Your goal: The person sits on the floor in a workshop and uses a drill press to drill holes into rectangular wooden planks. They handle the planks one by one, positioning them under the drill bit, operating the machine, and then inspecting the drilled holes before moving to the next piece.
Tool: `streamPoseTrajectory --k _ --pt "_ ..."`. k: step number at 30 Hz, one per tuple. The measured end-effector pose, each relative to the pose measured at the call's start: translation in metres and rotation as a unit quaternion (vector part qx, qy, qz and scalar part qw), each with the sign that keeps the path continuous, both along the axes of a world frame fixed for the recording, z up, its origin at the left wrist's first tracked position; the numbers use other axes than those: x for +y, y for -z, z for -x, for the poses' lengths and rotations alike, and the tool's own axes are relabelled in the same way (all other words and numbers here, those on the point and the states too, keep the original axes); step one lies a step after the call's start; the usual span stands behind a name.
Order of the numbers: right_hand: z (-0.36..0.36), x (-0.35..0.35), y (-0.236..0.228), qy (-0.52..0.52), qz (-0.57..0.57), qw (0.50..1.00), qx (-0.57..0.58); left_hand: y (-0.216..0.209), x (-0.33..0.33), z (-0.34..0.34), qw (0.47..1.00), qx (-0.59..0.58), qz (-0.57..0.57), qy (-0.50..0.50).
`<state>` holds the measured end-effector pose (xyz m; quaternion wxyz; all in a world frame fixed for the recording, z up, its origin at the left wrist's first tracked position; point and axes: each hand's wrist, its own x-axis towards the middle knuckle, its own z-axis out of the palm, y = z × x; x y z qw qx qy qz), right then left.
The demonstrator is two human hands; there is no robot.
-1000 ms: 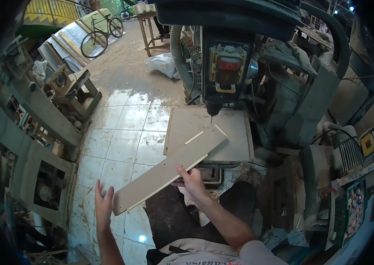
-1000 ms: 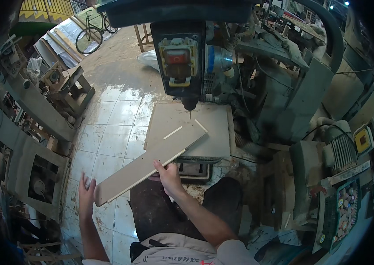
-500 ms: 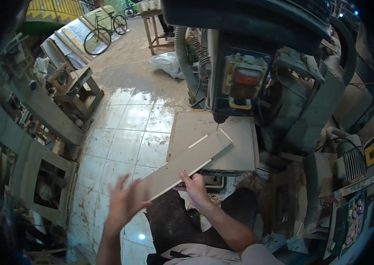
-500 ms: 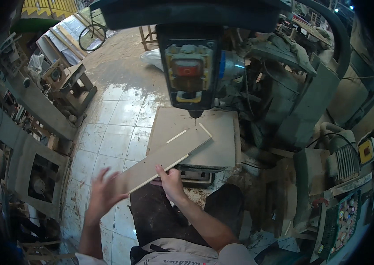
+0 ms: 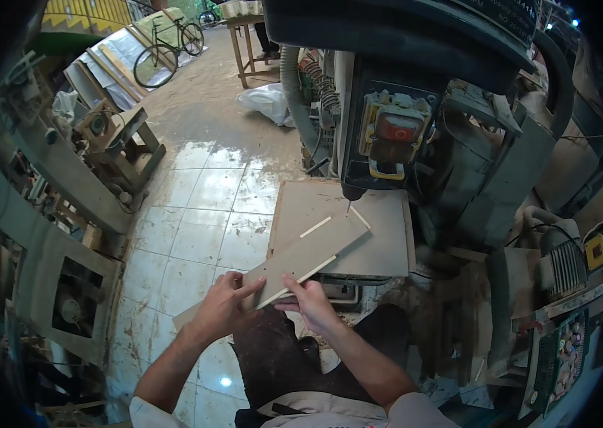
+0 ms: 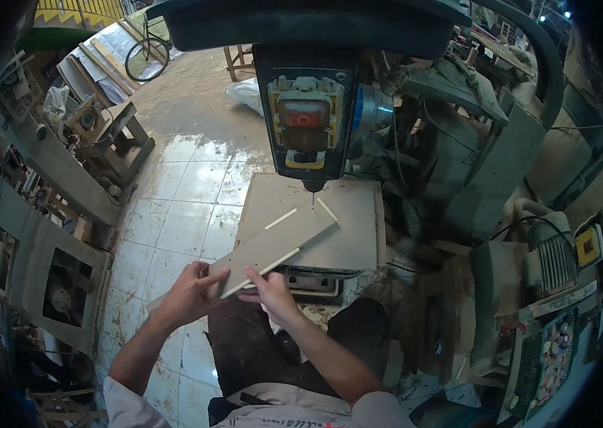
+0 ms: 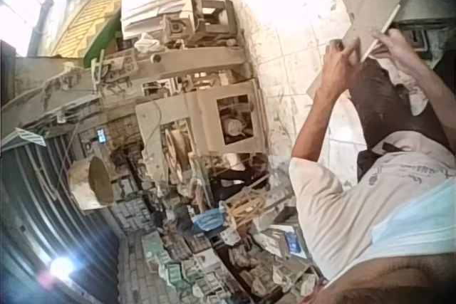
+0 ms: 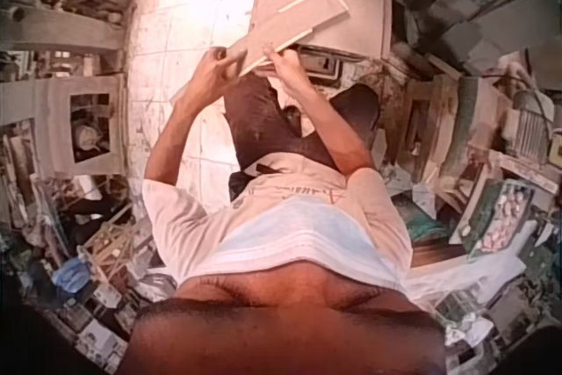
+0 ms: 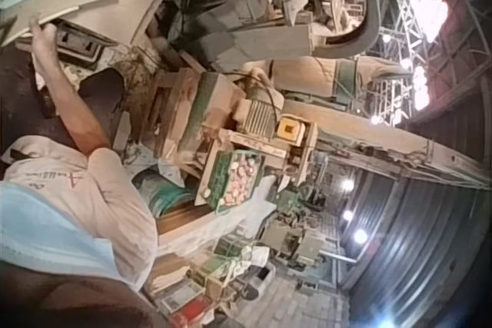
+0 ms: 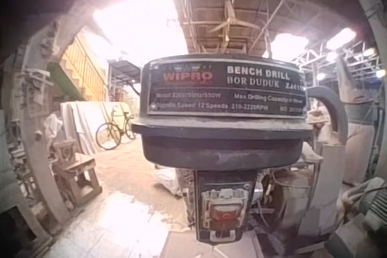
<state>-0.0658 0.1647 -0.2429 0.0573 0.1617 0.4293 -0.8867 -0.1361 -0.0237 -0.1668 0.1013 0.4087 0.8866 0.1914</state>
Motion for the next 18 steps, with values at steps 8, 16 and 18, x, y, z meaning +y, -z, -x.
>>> streamPoseTrajectory --k 8,16,18 --pt "-0.064 0.14 -0.108 -0.106 -0.344 0.93 0.077 -0.004 -0.004 0.01 0.999 0.016 0.049 0.01" --pt "0.016 0.286 -0.329 0.405 -0.278 0.795 0.356 -0.01 0.005 0.013 0.998 0.008 0.057 0.017" --pt "0.036 0.283 -0.367 0.299 -0.264 0.837 0.374 -0.012 0.004 0.011 0.998 0.004 0.06 0.01"
